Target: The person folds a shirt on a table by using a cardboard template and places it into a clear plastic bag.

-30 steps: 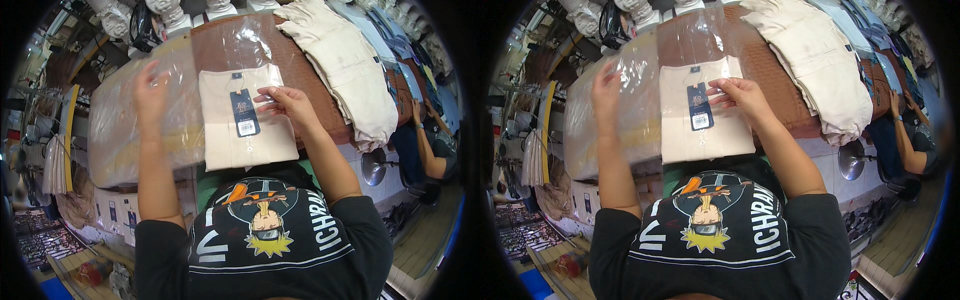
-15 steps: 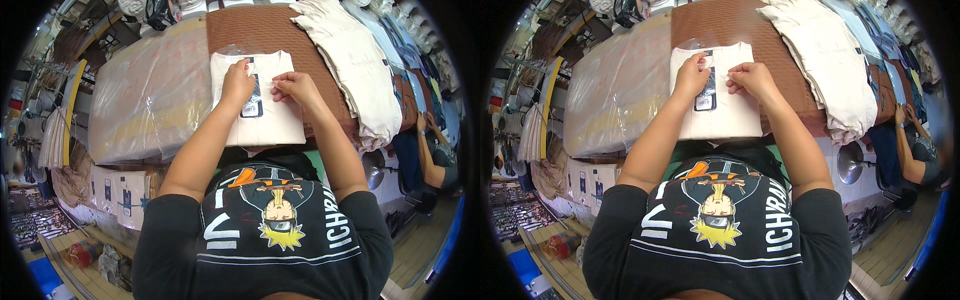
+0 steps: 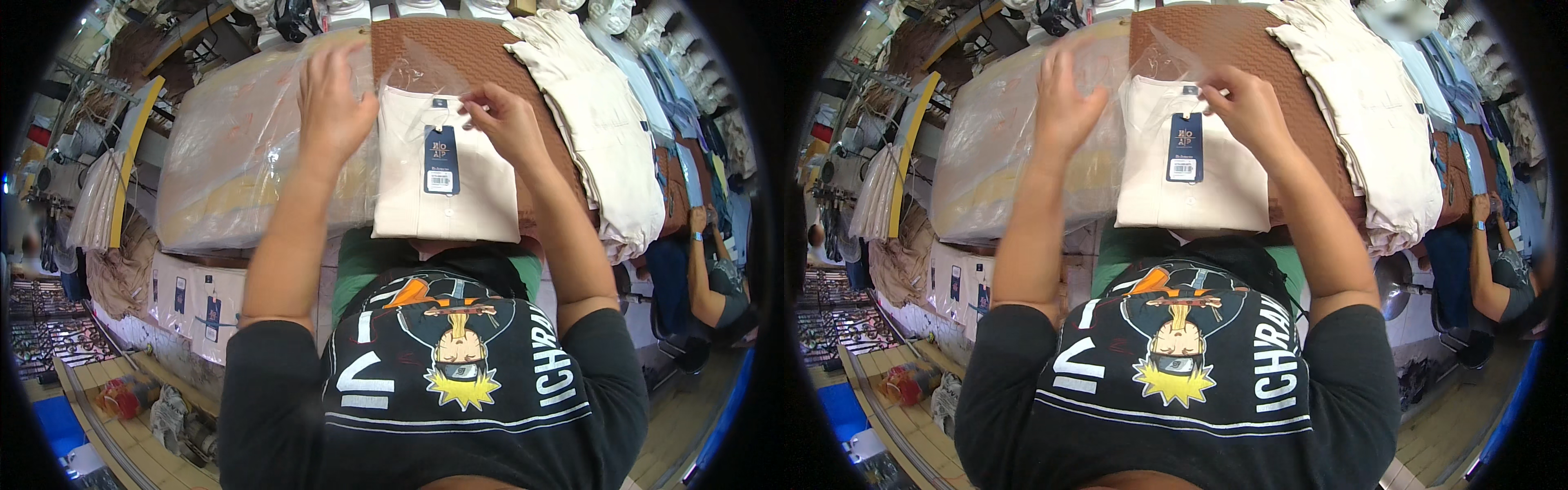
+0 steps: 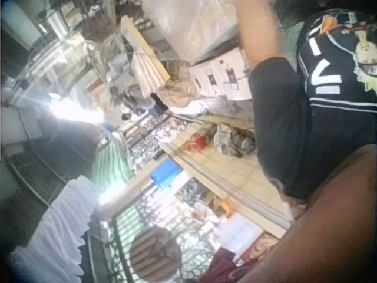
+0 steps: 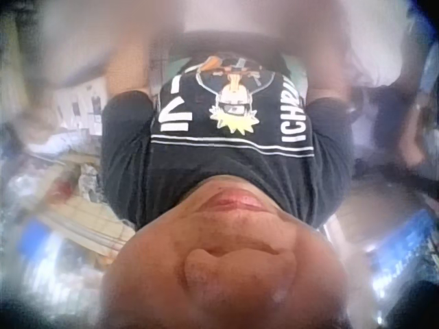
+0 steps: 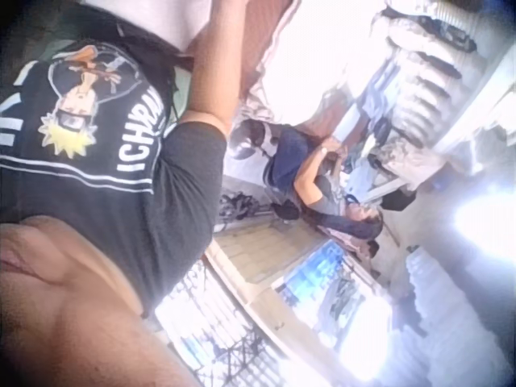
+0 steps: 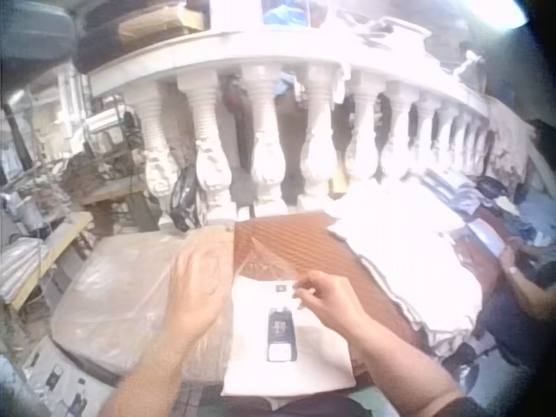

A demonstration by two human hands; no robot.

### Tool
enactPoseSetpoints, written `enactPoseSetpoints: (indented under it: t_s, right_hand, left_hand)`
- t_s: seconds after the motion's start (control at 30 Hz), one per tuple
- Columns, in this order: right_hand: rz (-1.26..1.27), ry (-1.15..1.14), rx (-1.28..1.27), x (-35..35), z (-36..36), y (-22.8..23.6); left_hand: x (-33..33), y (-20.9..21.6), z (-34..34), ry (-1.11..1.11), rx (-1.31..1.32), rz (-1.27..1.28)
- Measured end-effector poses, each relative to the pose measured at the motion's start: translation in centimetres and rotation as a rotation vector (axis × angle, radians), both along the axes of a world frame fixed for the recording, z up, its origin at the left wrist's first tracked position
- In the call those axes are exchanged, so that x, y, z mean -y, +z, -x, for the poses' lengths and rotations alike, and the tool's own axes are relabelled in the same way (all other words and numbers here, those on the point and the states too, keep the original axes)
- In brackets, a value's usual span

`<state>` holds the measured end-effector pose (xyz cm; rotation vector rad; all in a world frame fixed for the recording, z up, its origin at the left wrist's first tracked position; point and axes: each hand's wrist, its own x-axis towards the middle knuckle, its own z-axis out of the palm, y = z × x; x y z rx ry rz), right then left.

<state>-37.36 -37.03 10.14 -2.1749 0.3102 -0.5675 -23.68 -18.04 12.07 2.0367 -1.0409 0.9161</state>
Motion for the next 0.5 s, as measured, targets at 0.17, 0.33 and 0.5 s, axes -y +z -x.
enactPoseSetpoints:
  t_s: [0.17, 0.33, 0.5]
  right_hand:
    - [0.394, 0.353, 0.077, -3.2, -2.4, 8.4]
    - [0.566, 0.456, 0.066, -4.0, -5.7, 11.9]
    - [0.721, 0.071, 0.591, -6.8, -13.4, 17.8]
  left_hand:
    - [0.7, 9.7, -3.0, -0.605, 0.164, -0.726]
    - [-0.5, 12.5, -8.7, -0.465, -0.127, -1.15]
    - [-5.2, 22.4, -9.4, 0.421, 0.224, -0.663]
